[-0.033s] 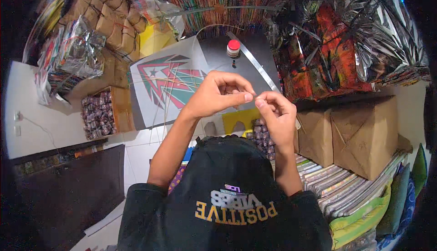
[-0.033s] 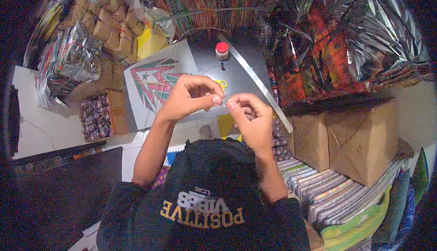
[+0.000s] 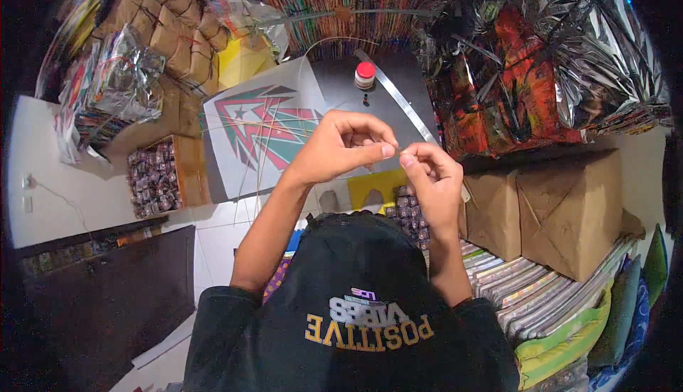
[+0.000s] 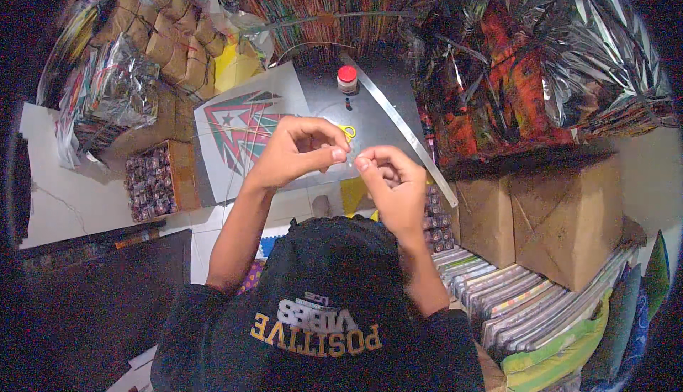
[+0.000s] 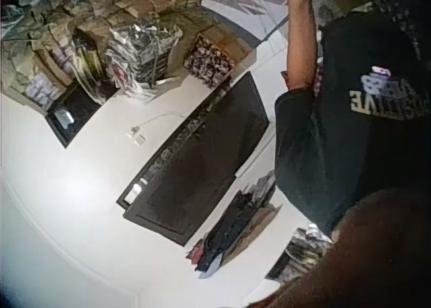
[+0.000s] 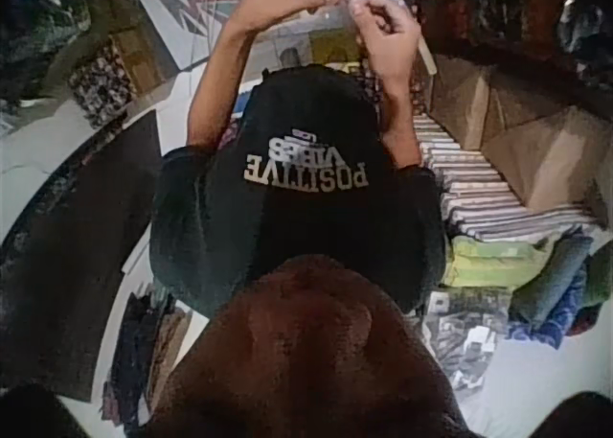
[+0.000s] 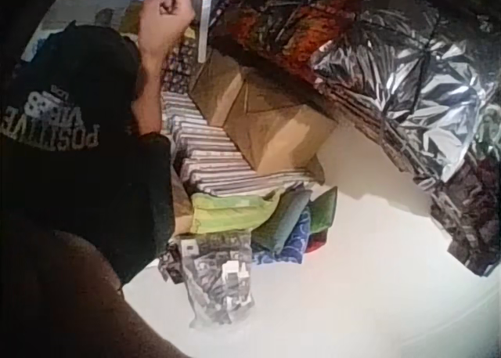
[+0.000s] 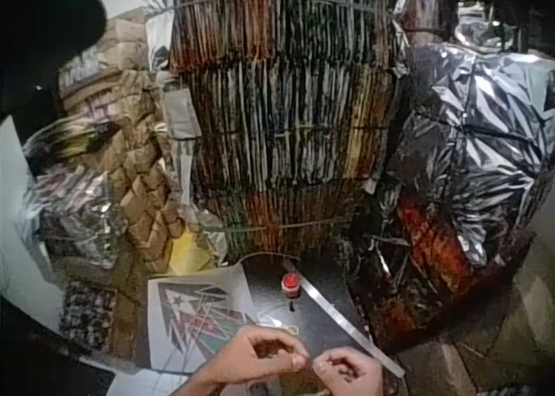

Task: The person constructs a kite frame using thin wooden sticks and string. They measure and cut the sticks, then tie them together at intersections to form a cross shape. The person uses a small container of beads and a pair of scissors during the process.

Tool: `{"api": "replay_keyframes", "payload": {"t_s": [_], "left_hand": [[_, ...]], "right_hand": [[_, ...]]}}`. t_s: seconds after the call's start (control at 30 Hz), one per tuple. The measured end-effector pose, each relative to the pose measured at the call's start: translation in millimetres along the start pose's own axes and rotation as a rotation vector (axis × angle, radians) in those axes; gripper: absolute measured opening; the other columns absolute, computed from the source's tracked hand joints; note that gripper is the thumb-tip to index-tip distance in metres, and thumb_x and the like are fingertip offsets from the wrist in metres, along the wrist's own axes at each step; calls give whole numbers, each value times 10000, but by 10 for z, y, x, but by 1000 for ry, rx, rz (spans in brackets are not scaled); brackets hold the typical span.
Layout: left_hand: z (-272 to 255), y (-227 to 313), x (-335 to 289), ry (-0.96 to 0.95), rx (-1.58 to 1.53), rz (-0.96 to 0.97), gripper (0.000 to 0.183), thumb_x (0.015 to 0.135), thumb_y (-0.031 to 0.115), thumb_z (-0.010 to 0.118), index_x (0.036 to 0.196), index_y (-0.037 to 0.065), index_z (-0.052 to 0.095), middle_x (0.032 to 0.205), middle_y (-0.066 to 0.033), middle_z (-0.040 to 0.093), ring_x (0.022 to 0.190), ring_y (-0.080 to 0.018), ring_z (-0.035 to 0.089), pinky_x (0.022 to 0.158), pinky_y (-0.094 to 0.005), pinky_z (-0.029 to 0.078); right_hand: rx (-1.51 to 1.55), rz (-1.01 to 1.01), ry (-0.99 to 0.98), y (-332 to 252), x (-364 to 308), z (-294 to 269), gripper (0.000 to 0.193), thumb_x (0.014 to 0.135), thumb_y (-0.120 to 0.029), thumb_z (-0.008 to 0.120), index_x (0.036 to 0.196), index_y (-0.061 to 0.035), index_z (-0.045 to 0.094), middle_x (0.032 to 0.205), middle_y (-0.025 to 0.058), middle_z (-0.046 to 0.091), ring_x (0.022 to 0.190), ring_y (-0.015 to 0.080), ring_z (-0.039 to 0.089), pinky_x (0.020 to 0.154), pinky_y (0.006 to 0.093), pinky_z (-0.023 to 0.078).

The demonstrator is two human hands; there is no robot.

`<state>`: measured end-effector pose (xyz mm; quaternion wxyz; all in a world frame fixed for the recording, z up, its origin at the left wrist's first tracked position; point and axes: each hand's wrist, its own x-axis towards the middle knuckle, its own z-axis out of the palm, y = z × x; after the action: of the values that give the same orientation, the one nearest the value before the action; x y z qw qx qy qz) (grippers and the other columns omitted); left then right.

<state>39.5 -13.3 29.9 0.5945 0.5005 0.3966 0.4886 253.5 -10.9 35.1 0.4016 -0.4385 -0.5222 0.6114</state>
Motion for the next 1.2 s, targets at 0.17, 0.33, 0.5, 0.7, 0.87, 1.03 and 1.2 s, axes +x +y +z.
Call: {"api": "replay_keyframes", "payload": {"t_s": [0.17, 0.33, 0.5, 0.7, 0.87, 1.03, 1.2], "left_hand": [[37, 5, 1, 59, -8, -10, 109, 918, 107, 780, 978, 17, 761, 859, 48, 693, 712, 6, 553, 610, -185, 435], [47, -57, 12, 48, 1, 13, 118, 906, 92, 792, 972, 7, 742, 863, 26, 692, 690, -14, 560, 585, -198, 426], [101, -78, 14, 51, 3, 43, 120, 916, 91, 782, 984, 1, 740, 851, 31, 687, 696, -6, 553, 592, -190, 421], [107, -75, 4, 84, 78, 45, 131, 908, 90, 790, 986, -4, 744, 861, 23, 701, 713, -13, 573, 614, -194, 448], [123, -67, 6, 121, 182, 98, 147, 888, 89, 807, 981, -15, 763, 897, -19, 751, 735, -36, 623, 644, -206, 492], [139, 4, -4, 91, 251, 83, 162, 869, 118, 825, 983, 9, 788, 906, -40, 767, 737, -53, 647, 655, -220, 510], [154, 8, -30, 54, 229, 96, 154, 865, 137, 829, 973, 30, 801, 898, -41, 766, 754, -64, 660, 663, -228, 512]], "right_hand": [[55, -14, 114, 195, 17, 59, 101, 973, -82, 718, 1030, 0, 701, 873, -31, 661, 693, -9, 540, 601, 173, 425], [180, -19, 127, 194, 12, 170, 99, 989, -76, 696, 1046, 4, 696, 865, -32, 670, 677, -14, 523, 572, 173, 387], [297, 16, 82, 220, -21, 171, 118, 999, -99, 691, 1065, -1, 699, 862, -44, 669, 617, -26, 461, 510, 177, 310], [284, -22, 123, 226, -37, 211, 148, 1006, -120, 694, 1090, 2, 700, 853, -45, 665, 601, -27, 446, 501, 179, 300], [229, -68, 186, 231, -61, 256, 146, 1010, -107, 683, 1101, 6, 698, 838, -40, 654, 607, -24, 455, 506, 181, 320], [285, -68, 190, 243, -63, 227, 108, 1007, -99, 680, 1056, -3, 686, 800, -53, 614, 607, -21, 456, 508, 182, 323], [347, -55, 114, 248, -60, 166, 93, 1009, -113, 669, 1000, -21, 663, 751, -73, 553, 586, -11, 429, 498, 185, 296]]}}
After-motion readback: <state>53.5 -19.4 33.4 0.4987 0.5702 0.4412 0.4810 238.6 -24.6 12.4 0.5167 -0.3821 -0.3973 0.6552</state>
